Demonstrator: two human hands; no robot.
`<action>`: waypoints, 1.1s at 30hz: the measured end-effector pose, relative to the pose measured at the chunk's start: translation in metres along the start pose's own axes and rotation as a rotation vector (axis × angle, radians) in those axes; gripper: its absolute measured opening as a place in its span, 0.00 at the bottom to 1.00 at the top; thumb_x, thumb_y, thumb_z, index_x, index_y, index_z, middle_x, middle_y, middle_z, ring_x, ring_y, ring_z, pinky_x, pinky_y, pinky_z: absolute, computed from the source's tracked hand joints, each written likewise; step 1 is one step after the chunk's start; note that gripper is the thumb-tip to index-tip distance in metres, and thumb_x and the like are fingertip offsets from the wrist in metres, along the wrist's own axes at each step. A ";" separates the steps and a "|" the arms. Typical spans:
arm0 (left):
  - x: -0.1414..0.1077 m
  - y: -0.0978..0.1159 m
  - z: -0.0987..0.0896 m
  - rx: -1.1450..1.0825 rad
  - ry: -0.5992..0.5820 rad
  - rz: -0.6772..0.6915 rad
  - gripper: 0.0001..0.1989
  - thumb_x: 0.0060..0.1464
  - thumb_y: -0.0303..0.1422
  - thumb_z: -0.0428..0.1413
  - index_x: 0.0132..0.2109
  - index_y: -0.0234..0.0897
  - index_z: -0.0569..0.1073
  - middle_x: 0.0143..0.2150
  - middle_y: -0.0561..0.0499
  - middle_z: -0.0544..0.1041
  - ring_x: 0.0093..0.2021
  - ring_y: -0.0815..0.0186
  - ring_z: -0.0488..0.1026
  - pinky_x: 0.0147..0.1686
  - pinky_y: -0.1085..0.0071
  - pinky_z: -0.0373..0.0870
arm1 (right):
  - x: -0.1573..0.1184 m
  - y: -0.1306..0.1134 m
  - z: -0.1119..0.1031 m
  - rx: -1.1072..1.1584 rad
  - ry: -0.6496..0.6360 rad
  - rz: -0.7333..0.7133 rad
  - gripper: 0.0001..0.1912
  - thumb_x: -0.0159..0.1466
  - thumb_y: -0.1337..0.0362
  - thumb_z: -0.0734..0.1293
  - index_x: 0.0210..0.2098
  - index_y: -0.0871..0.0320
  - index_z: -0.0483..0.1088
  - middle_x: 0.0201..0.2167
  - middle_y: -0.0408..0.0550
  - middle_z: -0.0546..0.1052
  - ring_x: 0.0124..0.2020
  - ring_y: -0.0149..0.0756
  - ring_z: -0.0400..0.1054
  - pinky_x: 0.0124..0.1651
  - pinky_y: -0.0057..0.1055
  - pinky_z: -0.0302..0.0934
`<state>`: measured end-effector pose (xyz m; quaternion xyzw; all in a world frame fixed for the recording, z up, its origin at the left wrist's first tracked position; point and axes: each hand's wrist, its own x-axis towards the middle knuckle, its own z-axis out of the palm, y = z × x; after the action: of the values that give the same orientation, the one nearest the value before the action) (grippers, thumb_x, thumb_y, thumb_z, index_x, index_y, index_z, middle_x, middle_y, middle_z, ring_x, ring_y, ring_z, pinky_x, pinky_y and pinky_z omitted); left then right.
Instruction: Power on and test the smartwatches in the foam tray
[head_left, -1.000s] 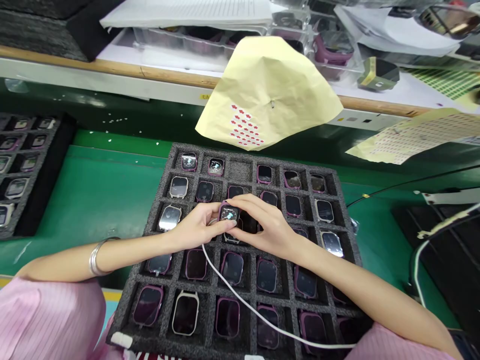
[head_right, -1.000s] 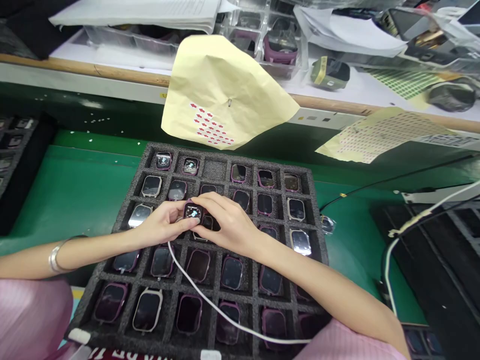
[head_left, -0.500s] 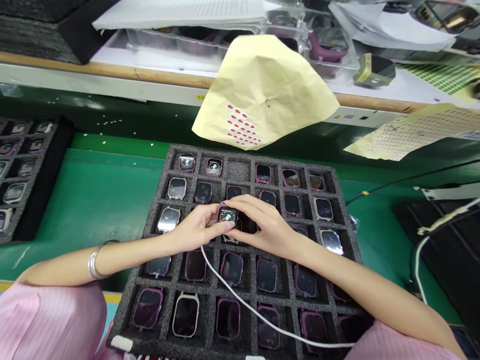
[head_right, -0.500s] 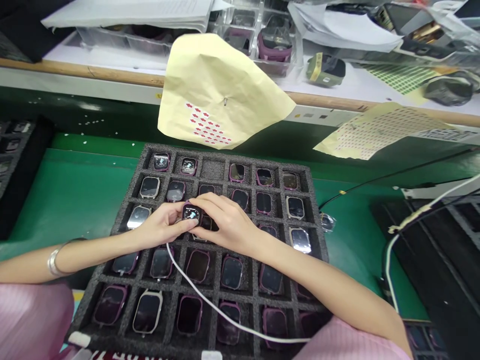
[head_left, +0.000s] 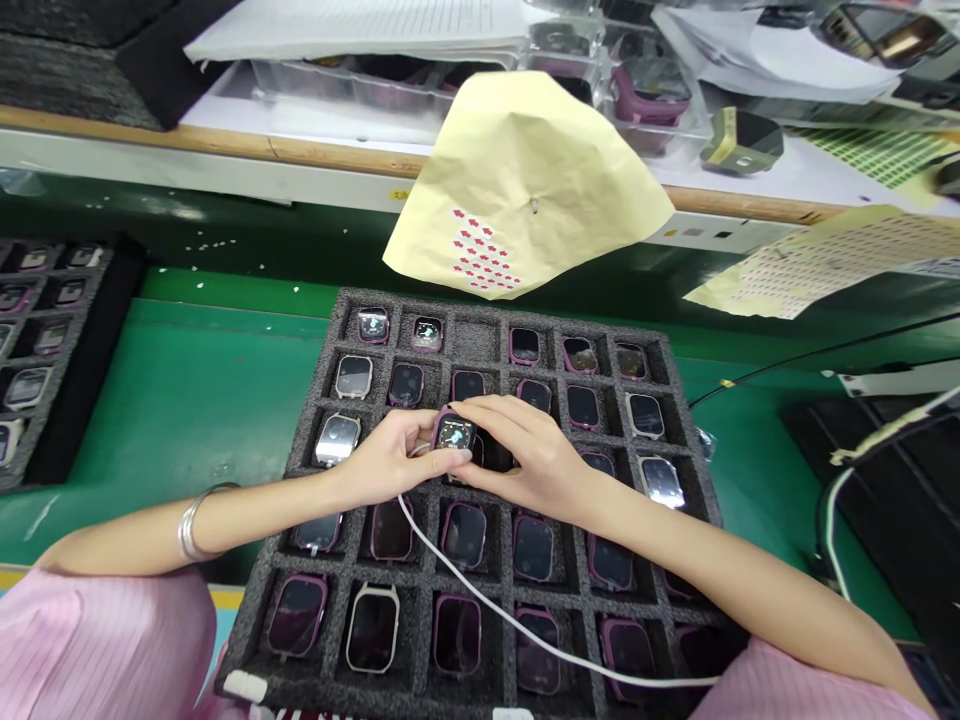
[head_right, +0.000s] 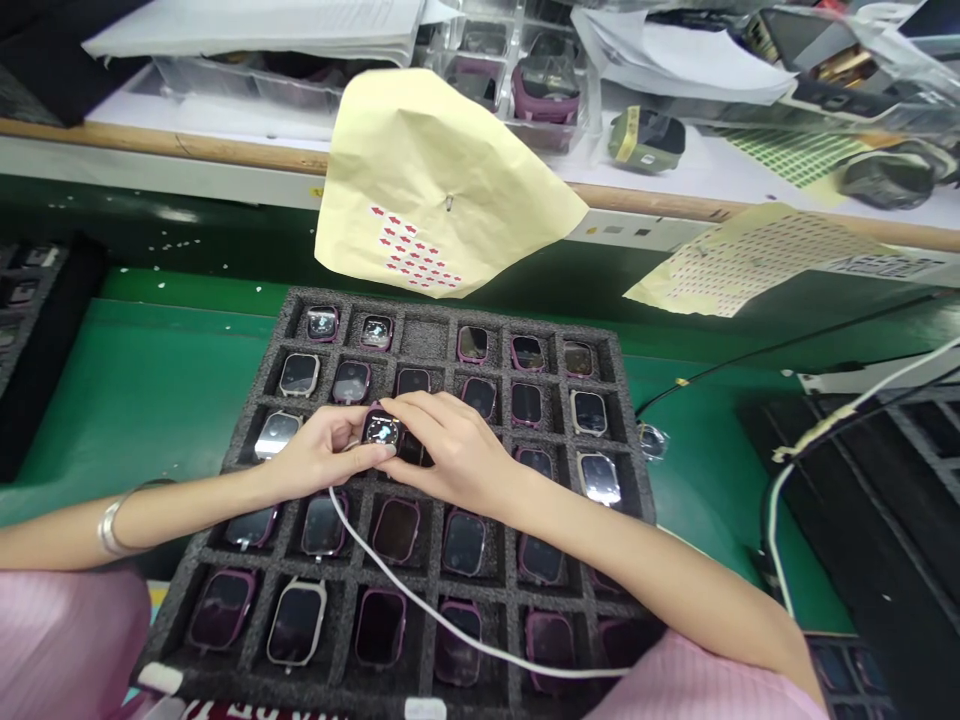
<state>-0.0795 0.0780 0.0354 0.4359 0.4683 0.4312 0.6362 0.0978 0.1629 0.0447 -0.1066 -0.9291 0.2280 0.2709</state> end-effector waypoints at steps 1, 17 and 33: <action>0.000 0.000 0.001 -0.001 0.002 -0.003 0.16 0.50 0.40 0.63 0.38 0.32 0.71 0.27 0.56 0.66 0.25 0.74 0.58 0.25 0.76 0.58 | 0.000 -0.001 0.000 -0.032 0.002 -0.006 0.20 0.64 0.63 0.68 0.54 0.62 0.66 0.44 0.60 0.77 0.45 0.47 0.73 0.46 0.43 0.71; 0.008 0.016 0.008 -0.005 -0.051 -0.192 0.18 0.51 0.38 0.62 0.43 0.36 0.65 0.31 0.57 0.66 0.22 0.76 0.57 0.21 0.76 0.53 | 0.053 0.084 -0.039 -0.183 -0.169 0.139 0.21 0.60 0.57 0.72 0.48 0.63 0.73 0.46 0.58 0.73 0.48 0.51 0.67 0.51 0.47 0.63; 0.034 0.015 0.018 -0.290 -0.128 -0.182 0.19 0.44 0.25 0.65 0.44 0.28 0.71 0.42 0.41 0.78 0.38 0.64 0.75 0.31 0.72 0.72 | 0.022 0.068 -0.074 -0.149 0.004 0.315 0.14 0.56 0.59 0.74 0.38 0.60 0.74 0.40 0.52 0.76 0.40 0.45 0.72 0.43 0.39 0.67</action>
<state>-0.0573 0.1113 0.0455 0.3219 0.3971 0.4062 0.7574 0.1259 0.2561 0.0775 -0.2709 -0.9147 0.1980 0.2251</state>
